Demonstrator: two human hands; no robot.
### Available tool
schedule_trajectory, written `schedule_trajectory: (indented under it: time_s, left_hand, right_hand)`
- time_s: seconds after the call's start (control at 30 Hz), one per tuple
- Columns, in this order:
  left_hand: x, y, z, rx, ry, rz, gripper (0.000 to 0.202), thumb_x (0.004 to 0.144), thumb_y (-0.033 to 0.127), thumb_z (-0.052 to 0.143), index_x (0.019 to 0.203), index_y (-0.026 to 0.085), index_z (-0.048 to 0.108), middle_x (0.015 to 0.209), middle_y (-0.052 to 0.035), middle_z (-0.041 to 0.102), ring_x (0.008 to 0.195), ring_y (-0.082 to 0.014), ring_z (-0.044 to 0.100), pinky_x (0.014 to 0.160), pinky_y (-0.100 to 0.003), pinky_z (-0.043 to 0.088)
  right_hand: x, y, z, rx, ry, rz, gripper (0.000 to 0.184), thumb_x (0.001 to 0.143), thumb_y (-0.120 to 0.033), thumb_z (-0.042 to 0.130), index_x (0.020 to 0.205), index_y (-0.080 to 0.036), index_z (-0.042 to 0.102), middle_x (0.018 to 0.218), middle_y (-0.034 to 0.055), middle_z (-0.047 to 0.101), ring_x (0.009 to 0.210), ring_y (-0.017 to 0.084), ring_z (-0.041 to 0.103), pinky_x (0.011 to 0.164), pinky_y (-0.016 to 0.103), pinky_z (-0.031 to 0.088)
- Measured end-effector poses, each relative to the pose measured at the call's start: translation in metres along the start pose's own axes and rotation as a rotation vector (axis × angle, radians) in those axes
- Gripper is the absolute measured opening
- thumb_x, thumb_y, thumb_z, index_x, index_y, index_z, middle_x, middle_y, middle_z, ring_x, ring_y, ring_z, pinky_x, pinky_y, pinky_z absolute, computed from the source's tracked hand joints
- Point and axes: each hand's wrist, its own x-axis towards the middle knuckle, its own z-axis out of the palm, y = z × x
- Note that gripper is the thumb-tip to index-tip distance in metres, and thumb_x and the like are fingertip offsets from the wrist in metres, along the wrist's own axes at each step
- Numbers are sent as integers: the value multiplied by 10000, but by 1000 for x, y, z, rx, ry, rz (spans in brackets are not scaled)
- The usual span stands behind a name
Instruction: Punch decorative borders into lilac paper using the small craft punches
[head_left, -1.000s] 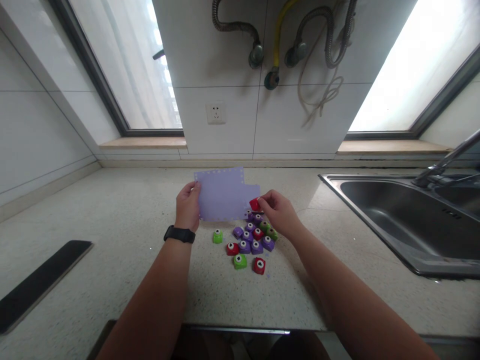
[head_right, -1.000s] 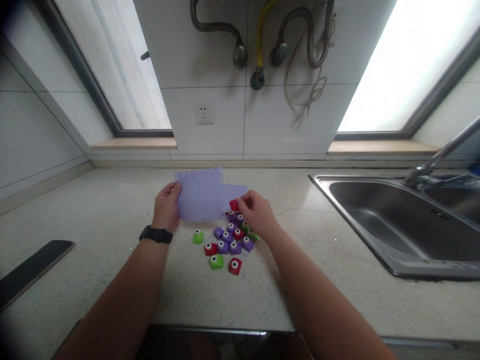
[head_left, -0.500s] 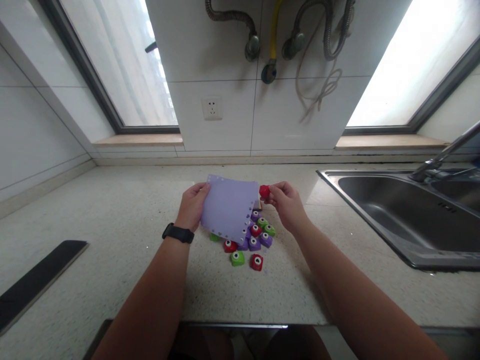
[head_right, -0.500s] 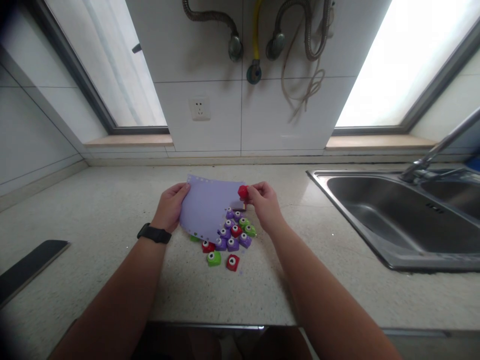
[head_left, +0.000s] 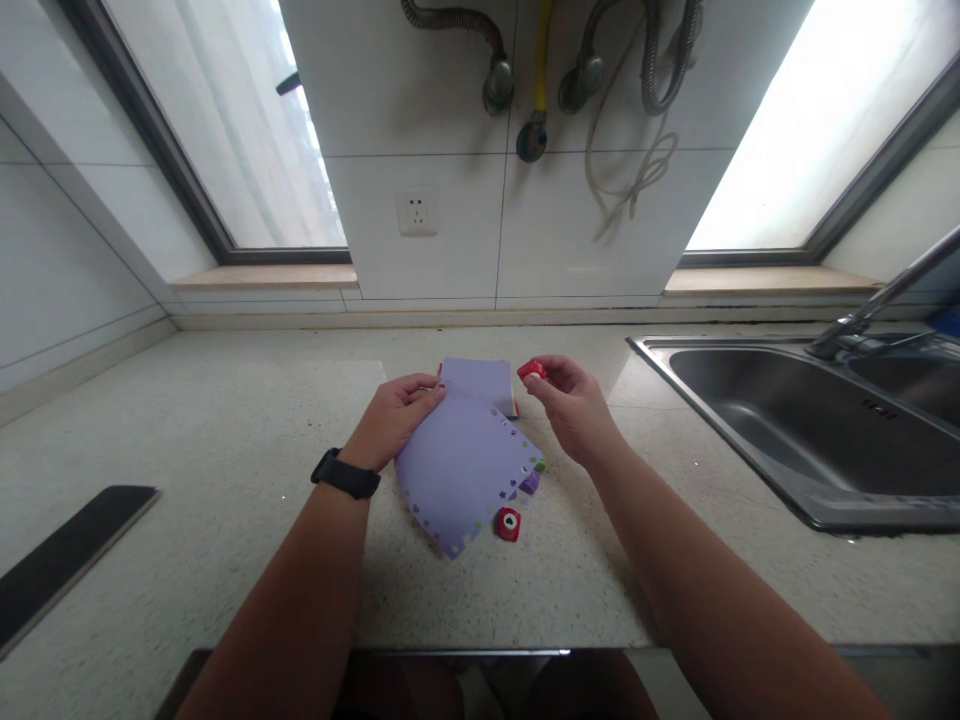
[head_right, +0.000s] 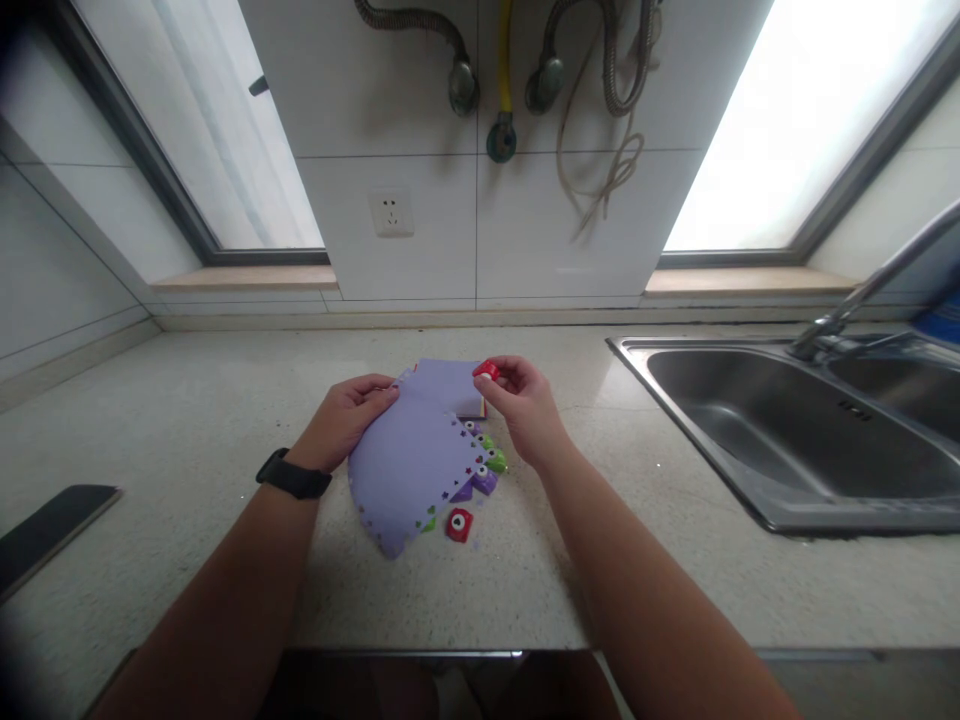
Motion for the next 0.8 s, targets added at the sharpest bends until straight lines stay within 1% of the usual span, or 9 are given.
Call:
schedule_trajectory:
  time_s: [0.1,0.2,0.3,0.37,0.5,0.57,0.67,0.7,0.8]
  left_hand:
    - [-3,3,3,33,-26,-18,359,688,420,906,921,160,821,680,-69,685,577,-171,540,542,-278,360]
    - [-6,4,4,39,-63,-40,343,689,378,910,937,157,826,671,-76,681,574,-176,543,534,-279,351]
    - [-8,5,6,77,-131,-19,313,710,379,888,943,177,832,737,-94,720,608,-199,586,550,-290,389]
    - [-9,6,7,120,-176,19,259,742,377,856,923,193,836,805,-104,746,663,-221,627,596,-310,439]
    - [-10,8,9,132,-222,39,206,719,322,866,881,198,839,834,-113,752,738,-248,661,680,-341,500]
    - [-11,9,9,117,-223,28,210,688,292,885,870,199,838,821,-111,748,738,-250,661,685,-344,509]
    - [-11,10,8,155,-236,70,190,717,300,862,883,211,841,838,-107,756,743,-258,665,690,-353,517]
    - [-11,10,7,177,-244,91,183,739,316,844,890,213,841,844,-109,758,744,-259,667,690,-355,518]
    - [-11,9,7,243,-267,135,213,800,377,794,916,206,842,849,-115,758,747,-253,669,706,-355,519]
  right_hand:
    - [-3,-5,4,3,-54,27,273,781,-384,848,950,-228,703,953,37,725,842,174,648,796,345,553]
    - [-5,-7,5,21,-93,47,261,803,-402,832,964,-236,713,975,38,730,875,182,661,825,362,567]
    - [-7,-6,5,49,-113,62,263,823,-418,819,1015,-260,732,994,31,729,902,188,675,871,385,576]
    - [-7,-6,4,62,-130,82,295,824,-420,822,1065,-268,742,981,28,728,890,186,680,897,398,575]
    - [-10,-6,1,15,-190,78,460,788,-369,864,1207,-271,702,974,22,717,881,172,665,887,369,565]
    - [-11,-5,1,-18,-183,46,452,746,-340,898,1135,-262,681,953,11,701,846,159,647,832,337,562]
    - [-11,-4,0,-43,-190,48,374,716,-329,919,922,-235,621,898,1,683,781,142,623,756,304,553]
    - [-11,-4,1,-46,-204,59,364,721,-329,917,898,-230,614,889,3,683,772,140,622,749,302,553]
    - [-12,-5,1,-48,-245,81,327,743,-313,905,932,-220,655,901,15,702,795,147,651,777,315,571]
